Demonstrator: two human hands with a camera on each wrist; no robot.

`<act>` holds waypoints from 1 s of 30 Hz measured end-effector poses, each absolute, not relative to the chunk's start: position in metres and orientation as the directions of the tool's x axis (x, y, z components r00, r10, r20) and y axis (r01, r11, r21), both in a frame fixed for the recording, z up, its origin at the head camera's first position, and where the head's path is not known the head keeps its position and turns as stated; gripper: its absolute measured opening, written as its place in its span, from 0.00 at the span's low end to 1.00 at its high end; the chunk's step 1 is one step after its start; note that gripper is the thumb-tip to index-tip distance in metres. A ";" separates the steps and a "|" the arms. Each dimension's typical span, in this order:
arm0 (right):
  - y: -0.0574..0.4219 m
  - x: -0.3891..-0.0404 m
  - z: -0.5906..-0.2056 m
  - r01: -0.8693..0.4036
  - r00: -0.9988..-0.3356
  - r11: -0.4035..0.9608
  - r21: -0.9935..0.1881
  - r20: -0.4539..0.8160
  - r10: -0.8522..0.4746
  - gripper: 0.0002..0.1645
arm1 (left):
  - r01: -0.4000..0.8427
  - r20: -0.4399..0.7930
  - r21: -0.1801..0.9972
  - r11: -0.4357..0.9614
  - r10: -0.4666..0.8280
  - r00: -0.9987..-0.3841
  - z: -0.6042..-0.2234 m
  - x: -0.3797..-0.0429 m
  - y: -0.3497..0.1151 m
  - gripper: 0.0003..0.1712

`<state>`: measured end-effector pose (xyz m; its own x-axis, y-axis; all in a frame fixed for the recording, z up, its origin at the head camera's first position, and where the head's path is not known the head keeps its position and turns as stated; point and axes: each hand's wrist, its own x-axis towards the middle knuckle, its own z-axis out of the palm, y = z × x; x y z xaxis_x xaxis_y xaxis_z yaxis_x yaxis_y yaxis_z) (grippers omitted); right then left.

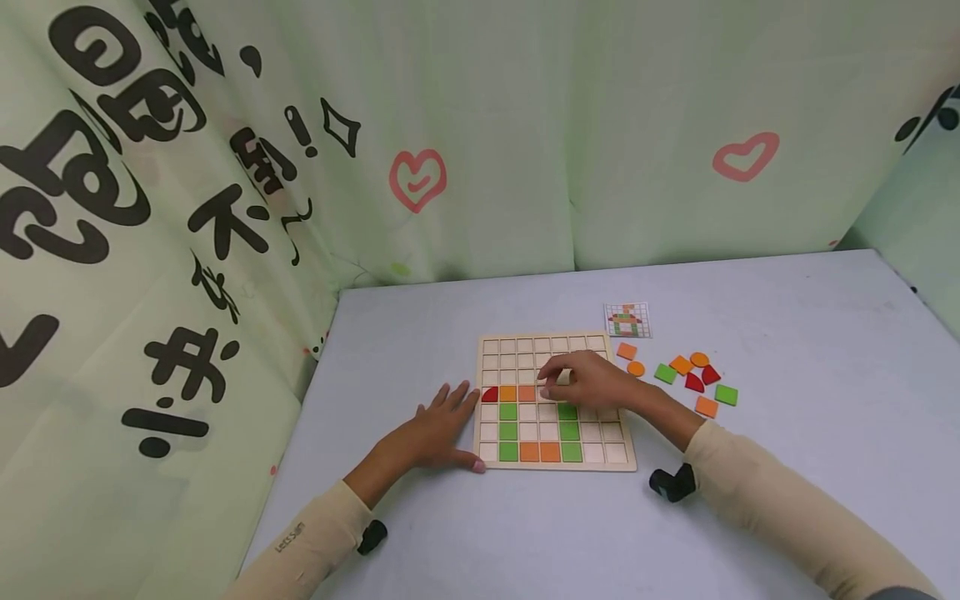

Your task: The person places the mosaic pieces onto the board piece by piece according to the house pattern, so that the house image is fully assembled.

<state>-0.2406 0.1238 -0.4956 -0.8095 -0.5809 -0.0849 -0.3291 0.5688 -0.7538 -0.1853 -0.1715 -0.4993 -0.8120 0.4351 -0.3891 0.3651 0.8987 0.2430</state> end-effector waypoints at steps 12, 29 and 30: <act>0.186 -0.256 -0.490 -0.235 -0.907 0.619 -0.750 -0.060 -0.417 0.16 | 0.363 -0.400 0.245 0.899 0.435 -0.806 -0.501 -0.187 -0.172 0.68; 0.219 -0.263 -0.499 -0.084 -0.975 0.796 -0.599 -0.117 -0.191 0.20 | 0.361 -0.396 0.250 0.899 0.435 -0.809 -0.503 -0.187 -0.173 0.68; 0.219 -0.263 -0.500 -0.076 -0.974 0.800 -0.595 -0.126 -0.186 0.20 | 0.360 -0.394 0.251 0.898 0.435 -0.810 -0.502 -0.187 -0.173 0.68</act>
